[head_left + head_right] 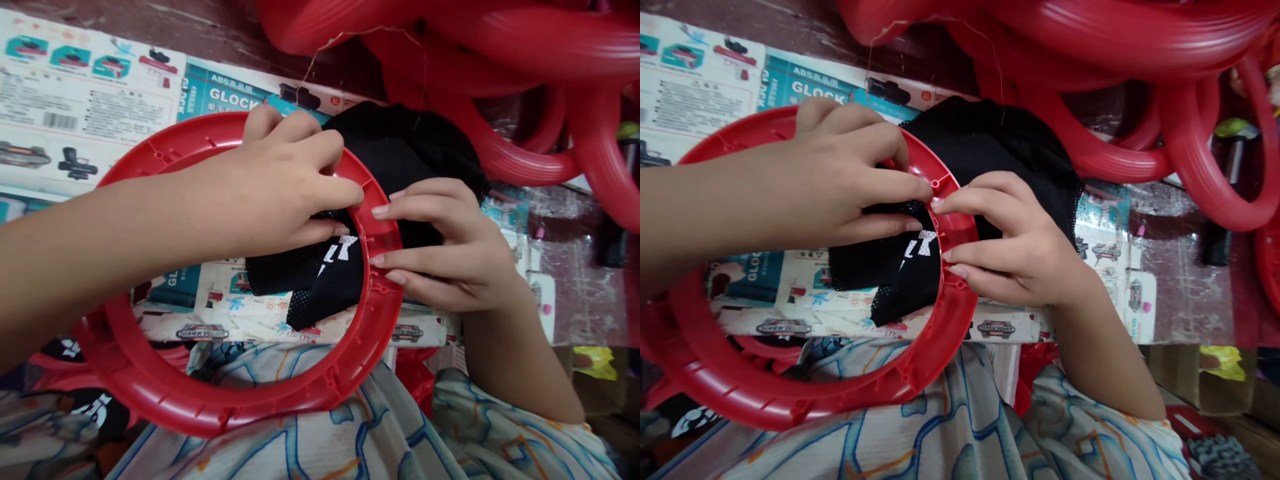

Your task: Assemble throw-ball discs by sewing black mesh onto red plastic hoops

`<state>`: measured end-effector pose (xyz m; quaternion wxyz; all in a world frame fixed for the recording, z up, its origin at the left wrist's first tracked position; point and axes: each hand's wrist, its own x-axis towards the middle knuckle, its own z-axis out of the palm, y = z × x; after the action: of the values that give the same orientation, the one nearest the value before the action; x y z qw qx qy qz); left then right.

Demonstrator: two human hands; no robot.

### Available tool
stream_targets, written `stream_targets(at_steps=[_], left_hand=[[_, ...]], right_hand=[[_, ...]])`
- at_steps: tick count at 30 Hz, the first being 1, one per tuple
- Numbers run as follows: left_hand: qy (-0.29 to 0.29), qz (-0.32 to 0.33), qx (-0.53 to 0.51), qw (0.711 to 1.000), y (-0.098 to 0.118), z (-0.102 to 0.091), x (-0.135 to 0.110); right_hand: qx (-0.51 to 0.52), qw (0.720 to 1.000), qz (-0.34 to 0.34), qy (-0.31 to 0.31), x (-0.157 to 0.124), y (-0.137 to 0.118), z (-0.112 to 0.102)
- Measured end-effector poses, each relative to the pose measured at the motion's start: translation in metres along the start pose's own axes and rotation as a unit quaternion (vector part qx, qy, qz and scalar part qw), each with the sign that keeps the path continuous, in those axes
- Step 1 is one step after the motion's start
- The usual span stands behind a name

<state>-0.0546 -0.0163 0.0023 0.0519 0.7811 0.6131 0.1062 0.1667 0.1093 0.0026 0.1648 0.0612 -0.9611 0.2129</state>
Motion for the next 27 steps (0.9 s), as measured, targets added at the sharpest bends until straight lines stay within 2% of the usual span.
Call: stream_targets(at_steps=[4,8,12,17,19,24,27], left_hand=[[0.014,0.018,0.040,0.999,-0.001,0.002,0.000],[0.028,0.028,0.054,0.998,-0.002,0.005,0.000],[0.035,0.024,0.036,0.998,-0.002,0.006,0.000],[0.009,-0.004,-0.005,1.000,-0.001,0.005,-0.002],[0.004,-0.013,-0.016,1.000,-0.002,0.005,-0.002],[-0.021,-0.021,-0.056,0.998,-0.004,0.007,0.000],[-0.028,-0.019,-0.070,0.997,-0.005,0.006,0.001]], right_hand=[[-0.016,1.000,-0.014,0.013,-0.002,-0.001,0.001],[-0.032,0.999,0.006,0.008,-0.003,-0.001,0.001],[-0.019,1.000,-0.006,0.006,-0.001,0.001,0.001],[0.002,1.000,-0.013,0.017,0.002,0.000,0.001],[0.004,0.999,0.032,0.025,0.004,-0.005,0.002],[0.021,0.973,0.229,0.015,0.010,-0.023,0.007],[0.043,0.962,0.271,0.009,0.012,-0.024,0.011]])
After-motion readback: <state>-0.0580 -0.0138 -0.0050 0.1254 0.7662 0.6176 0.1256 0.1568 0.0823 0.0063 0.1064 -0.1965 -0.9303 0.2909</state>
